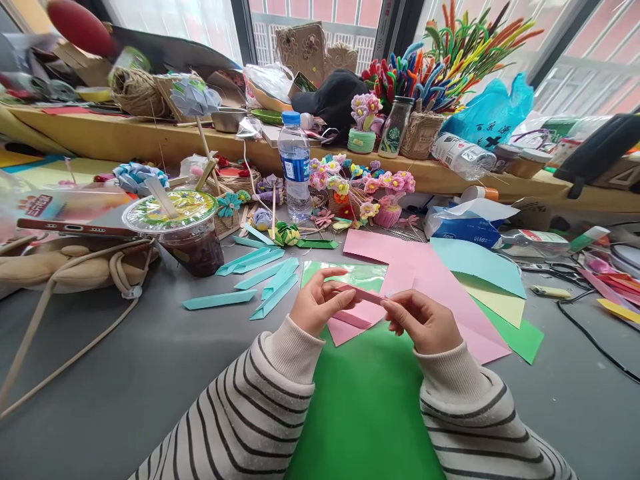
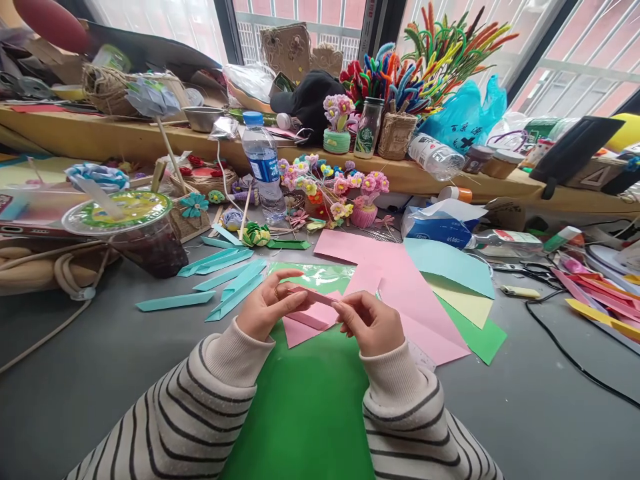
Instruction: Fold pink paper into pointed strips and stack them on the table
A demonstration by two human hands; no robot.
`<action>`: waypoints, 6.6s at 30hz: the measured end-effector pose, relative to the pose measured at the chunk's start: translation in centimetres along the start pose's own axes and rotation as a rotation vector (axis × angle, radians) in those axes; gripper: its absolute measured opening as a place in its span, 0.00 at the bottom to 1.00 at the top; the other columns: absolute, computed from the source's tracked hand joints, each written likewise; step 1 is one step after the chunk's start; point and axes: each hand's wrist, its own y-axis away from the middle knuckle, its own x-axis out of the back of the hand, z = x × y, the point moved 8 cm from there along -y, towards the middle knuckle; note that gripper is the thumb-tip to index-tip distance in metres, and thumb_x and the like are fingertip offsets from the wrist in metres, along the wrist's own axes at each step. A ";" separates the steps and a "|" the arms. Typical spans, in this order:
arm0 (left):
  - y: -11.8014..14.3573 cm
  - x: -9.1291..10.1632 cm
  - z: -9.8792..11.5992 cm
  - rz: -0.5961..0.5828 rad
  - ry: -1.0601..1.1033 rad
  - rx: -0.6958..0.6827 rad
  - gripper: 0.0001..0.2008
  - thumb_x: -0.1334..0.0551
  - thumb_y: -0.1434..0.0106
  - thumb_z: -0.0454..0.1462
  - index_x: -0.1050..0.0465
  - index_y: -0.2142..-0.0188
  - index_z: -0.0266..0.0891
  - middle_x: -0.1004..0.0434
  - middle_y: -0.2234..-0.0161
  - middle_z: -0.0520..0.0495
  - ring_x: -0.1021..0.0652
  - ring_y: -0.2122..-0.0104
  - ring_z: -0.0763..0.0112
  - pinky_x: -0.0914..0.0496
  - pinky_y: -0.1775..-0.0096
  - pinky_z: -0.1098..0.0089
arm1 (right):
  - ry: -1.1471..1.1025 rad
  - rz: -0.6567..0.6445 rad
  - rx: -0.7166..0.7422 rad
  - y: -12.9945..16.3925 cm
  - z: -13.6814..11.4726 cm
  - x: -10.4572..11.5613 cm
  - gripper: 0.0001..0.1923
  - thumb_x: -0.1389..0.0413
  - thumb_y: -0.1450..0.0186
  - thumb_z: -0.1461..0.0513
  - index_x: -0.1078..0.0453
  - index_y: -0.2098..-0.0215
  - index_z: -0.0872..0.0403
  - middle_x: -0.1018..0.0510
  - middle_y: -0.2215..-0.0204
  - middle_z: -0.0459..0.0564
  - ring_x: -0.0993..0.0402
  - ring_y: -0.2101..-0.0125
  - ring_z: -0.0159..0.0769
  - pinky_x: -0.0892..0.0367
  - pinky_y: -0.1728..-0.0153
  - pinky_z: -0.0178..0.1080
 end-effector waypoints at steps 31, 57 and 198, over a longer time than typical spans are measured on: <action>0.3 -0.1 -1.1 0.011 -0.001 0.091 0.13 0.35 0.59 0.37 0.35 0.75 0.33 0.30 0.81 0.52 0.27 0.79 0.74 0.31 0.72 0.71 | 0.216 -0.024 0.191 0.4 -1.1 -0.8 0.07 0.47 0.45 0.60 0.31 0.73 0.55 0.28 0.85 0.45 0.32 0.87 0.29 0.34 0.84 0.32; 0.1 0.6 -1.4 0.066 -0.022 0.150 0.13 0.36 0.57 0.39 0.36 0.74 0.34 0.31 0.81 0.53 0.25 0.79 0.73 0.29 0.72 0.72 | 0.038 -0.085 0.156 0.4 -0.4 -1.0 0.11 0.47 0.47 0.65 0.31 0.65 0.55 0.24 0.70 0.49 0.27 0.80 0.31 0.28 0.78 0.35; 0.5 2.0 3.3 0.147 0.089 -0.250 0.15 0.46 0.47 0.39 0.35 0.60 0.36 0.32 0.79 0.52 0.30 0.78 0.75 0.35 0.74 0.73 | 0.359 -0.158 0.222 -0.3 -0.4 -2.2 0.10 0.47 0.47 0.56 0.31 0.73 0.55 0.28 0.76 0.50 0.34 0.79 0.30 0.37 0.79 0.34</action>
